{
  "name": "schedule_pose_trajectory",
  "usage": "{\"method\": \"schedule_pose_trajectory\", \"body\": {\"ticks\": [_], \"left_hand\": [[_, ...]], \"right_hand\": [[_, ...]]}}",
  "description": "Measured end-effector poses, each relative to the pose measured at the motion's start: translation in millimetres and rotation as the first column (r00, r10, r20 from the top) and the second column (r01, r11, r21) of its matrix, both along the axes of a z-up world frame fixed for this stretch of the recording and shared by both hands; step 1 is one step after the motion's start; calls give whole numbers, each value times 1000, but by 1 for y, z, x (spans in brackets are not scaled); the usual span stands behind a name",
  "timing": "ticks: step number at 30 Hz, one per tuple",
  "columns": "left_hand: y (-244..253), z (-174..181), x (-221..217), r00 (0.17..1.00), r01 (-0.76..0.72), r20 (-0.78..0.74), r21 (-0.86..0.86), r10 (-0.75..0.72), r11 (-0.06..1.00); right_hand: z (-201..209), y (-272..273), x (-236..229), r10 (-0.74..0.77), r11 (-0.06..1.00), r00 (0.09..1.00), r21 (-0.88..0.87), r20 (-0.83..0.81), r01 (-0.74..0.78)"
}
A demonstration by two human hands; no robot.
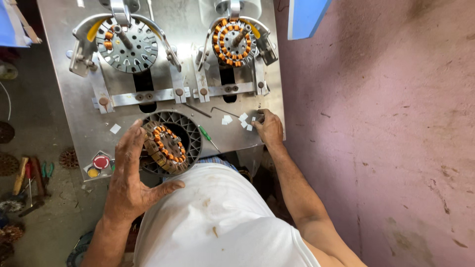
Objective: The person inserts small white insulating spacers into the slots of a copper-wound motor stator held in a jig. They repeatedly pick up spacers and press them into place around the stator's circumference, then transfer the stator between jigs on the machine.
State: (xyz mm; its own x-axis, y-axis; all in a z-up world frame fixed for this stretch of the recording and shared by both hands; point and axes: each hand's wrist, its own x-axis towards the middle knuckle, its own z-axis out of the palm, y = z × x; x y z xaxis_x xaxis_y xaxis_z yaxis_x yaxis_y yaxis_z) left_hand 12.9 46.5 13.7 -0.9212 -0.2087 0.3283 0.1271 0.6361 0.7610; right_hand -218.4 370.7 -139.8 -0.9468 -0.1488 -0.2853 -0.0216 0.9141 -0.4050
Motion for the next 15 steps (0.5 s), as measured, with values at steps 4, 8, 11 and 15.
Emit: {"method": "schedule_pose_trajectory", "body": {"ticks": [4, 8, 11, 15], "left_hand": [[-2, 8, 2, 999, -47, 15, 3, 47, 999], [-1, 10, 3, 996, -89, 11, 3, 89, 996], [5, 16, 6, 985, -169, -39, -38, 167, 985], [21, 34, 6, 969, -231, -104, -84, 222, 969]], "right_hand": [[1, 4, 0, 47, 999, 996, -18, -70, -49], [3, 3, 4, 92, 995, 981, 53, -172, -84], [26, -5, 11, -6, 992, 970, -125, -242, -25], [89, -31, 31, -155, 811, 987, -576, -34, 107]]}}
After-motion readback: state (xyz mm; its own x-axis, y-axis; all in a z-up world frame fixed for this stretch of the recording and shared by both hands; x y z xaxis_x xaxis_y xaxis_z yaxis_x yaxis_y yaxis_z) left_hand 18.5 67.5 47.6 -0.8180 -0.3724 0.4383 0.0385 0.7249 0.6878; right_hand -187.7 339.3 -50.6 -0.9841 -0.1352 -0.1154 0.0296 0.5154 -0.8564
